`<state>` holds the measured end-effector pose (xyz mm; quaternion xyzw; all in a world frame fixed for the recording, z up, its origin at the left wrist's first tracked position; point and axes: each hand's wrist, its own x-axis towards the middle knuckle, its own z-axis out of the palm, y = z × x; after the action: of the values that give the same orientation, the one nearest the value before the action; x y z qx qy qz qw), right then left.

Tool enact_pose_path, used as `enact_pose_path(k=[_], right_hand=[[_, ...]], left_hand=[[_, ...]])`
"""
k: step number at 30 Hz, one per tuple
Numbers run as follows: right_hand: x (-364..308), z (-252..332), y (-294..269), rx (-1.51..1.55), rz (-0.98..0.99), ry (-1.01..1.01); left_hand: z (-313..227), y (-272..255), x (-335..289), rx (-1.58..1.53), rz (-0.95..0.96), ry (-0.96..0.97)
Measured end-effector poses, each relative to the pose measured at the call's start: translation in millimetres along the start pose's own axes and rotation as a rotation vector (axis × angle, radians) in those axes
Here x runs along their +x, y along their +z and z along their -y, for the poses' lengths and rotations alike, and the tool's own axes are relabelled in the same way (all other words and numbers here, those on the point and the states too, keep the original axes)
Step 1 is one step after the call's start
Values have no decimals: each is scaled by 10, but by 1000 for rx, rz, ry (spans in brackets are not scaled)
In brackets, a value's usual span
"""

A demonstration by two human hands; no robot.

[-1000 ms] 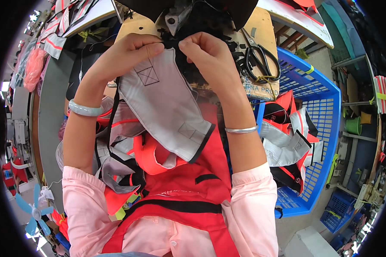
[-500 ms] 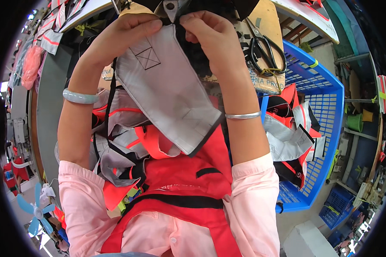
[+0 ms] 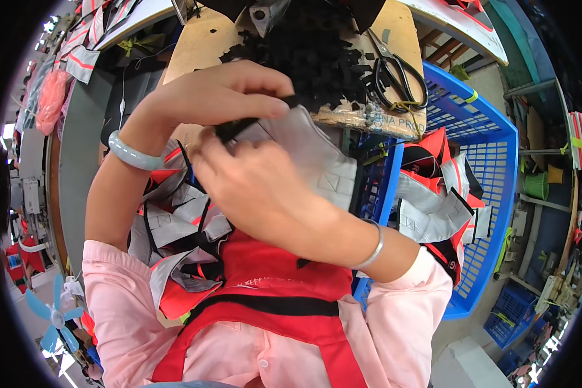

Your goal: The person assembles safety vests by hand, repeatedly picking up fabric pieces and fastening black straps to the edges of white and red panels. The worker handles multiple vests in sequence, aligning the straps and securing them before placing the finished items into a blue crate.

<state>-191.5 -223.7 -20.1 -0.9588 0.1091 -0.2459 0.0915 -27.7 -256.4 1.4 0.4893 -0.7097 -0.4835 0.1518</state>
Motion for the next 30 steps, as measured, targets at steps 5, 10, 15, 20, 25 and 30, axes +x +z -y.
enact_pose_path(k=[5,10,15,20,25,30], right_hand=[[-38,-86,-62,-126,405,134],[-374,-406,-191,-13,232,319],[-469,-517,-316,63,336,211],[-531,-594,-458,355,203,324],[-324,-539,-551,446,-18,430],[-98,-704,-395,493,-121,573]], left_hand=[[-59,299,-10,-205,-88,36],[245,1023,-794,152,-394,7],[637,1825,-1061,-166,-615,-168],[338,1322,-1142,-135,-759,-91],[3,605,-1159,148,-774,-27],[27,-64,-928,77,-648,-207]])
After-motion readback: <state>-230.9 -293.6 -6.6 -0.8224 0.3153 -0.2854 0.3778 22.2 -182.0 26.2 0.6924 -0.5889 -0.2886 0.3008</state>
